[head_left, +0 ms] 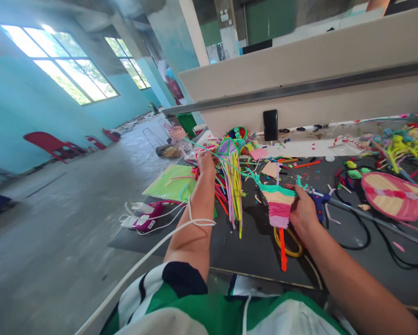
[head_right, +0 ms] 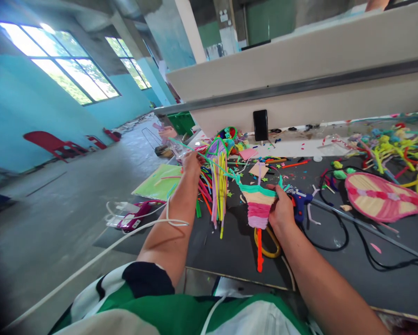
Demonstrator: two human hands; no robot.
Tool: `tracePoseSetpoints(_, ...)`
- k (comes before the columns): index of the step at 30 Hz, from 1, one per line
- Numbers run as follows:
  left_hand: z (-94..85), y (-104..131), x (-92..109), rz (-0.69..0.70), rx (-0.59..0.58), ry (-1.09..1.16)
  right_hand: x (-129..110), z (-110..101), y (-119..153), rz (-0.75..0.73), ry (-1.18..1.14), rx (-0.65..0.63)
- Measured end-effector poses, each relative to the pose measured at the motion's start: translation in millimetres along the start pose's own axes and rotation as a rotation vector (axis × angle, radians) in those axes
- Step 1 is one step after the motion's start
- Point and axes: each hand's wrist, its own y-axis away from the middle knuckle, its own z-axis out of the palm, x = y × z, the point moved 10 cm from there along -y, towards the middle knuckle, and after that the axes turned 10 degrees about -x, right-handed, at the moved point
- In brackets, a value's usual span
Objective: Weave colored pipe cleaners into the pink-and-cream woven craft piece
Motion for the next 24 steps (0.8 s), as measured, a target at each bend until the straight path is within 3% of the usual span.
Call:
tracePoseSetpoints(3,13.5,19.4,28.5,0.109,-0.062,0.096,-0.3,-0.6,0.8,-0.003,0.011,0.008)
tracePoseSetpoints(7,45.4,72.8,73.4,0.279,-0.238,0.189,-0.6,3.1,1.4,-0.008,0.038,-0.032)
tracePoseSetpoints(10,57.3,109.0,91.4,0.319,-0.254,0.142,-2.8,6.3,2.3,-0.031,0.048,-0.061)
tracePoseSetpoints(14,62.4,134.8,86.3,0.286,-0.264,0.057,-4.2,7.0,3.9,-0.041,0.025,-0.050)
tracePoseSetpoints(24,43.3,161.4,44.9,0.234,-0.207,-0.098,-9.2,11.0,5.9,-0.093,0.013,-0.059)
